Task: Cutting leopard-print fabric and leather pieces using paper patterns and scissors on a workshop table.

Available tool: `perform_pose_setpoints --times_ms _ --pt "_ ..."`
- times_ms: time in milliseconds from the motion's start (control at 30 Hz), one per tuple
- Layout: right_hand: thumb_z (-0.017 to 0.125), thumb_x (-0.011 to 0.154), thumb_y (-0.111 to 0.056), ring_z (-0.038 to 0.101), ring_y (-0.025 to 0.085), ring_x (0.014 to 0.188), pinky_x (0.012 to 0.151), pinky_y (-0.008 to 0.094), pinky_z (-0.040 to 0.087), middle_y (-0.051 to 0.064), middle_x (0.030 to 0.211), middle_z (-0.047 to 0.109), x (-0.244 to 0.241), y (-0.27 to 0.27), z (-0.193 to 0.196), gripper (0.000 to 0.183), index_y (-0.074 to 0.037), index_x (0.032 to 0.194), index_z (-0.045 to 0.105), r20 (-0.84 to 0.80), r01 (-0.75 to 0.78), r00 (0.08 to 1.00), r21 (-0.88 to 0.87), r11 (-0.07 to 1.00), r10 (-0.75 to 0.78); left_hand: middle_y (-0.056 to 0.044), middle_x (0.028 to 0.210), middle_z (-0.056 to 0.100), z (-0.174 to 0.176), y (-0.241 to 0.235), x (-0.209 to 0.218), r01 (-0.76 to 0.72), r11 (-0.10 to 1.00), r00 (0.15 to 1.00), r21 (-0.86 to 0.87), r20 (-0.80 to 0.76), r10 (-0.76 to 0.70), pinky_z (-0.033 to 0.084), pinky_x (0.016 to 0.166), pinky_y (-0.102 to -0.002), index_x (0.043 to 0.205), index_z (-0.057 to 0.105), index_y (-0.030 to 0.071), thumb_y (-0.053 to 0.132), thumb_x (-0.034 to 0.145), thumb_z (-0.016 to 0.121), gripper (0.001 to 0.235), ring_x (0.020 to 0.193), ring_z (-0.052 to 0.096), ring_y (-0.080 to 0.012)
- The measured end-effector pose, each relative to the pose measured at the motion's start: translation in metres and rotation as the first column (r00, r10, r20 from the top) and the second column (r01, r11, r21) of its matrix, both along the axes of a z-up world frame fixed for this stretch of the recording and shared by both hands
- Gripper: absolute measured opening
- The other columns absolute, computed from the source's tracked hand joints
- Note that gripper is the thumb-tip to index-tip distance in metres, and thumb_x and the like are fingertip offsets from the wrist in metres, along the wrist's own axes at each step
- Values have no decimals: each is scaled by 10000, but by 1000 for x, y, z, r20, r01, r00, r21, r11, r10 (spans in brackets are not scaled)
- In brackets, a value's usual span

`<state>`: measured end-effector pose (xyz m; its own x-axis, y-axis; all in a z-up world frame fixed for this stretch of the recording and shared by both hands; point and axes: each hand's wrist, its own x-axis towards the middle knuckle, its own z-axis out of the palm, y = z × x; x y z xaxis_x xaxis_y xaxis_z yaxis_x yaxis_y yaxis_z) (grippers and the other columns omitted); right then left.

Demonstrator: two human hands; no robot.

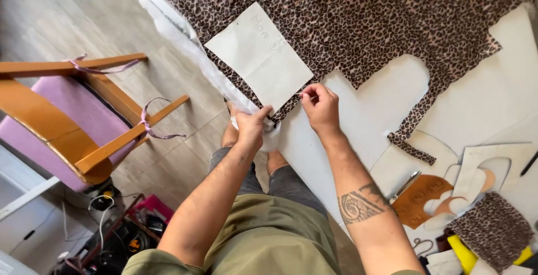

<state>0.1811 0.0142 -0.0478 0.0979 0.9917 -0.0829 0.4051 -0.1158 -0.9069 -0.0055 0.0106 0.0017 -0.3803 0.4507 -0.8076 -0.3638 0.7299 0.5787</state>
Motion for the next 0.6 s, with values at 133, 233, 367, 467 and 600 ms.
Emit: perform_pose_setpoints --times_ms 133,233,367,467,600 --pt "668 888 -36 693 240 671 605 322 567 81 826 716 -8 14 -9 51 -81 879 646 211 -152 968 70 986 134 -170 924 665 -54 -17 5 -20 999 999 -35 31 21 564 689 -415 1093 592 -84 92 654 946 591 839 656 -253" --pt "653 882 -44 707 271 738 653 350 580 77 847 712 -9 17 -15 54 -92 879 628 277 -203 946 97 974 169 -230 968 665 -46 -7 8 8 999 1000 -43 7 -8 562 732 -458 1124 573 -112 108 646 947 645 904 672 -283" --pt "626 886 -32 699 280 737 584 329 573 96 872 704 -8 14 -20 64 -91 884 602 286 -216 941 99 971 181 -352 1147 638 -28 -4 30 30 998 1000 -58 8 -29 496 969 -465 1200 516 -187 204 592 1009 875 1145 627 -330" --pt "624 884 -28 698 272 731 568 320 577 89 862 703 -8 13 -21 69 -91 870 599 281 -212 944 105 972 176 -383 1242 598 -19 5 35 27 994 999 -108 -43 -32 430 1079 -489 1250 469 -166 248 601 1008 940 1286 577 -416" --pt "623 887 -33 698 276 737 566 319 586 89 859 694 -7 12 -21 63 -86 870 593 294 -215 940 126 968 171 -394 1326 543 -16 3 41 63 992 996 -110 -52 -69 373 1139 -486 1303 426 -172 281 636 994 987 1371 494 -446"
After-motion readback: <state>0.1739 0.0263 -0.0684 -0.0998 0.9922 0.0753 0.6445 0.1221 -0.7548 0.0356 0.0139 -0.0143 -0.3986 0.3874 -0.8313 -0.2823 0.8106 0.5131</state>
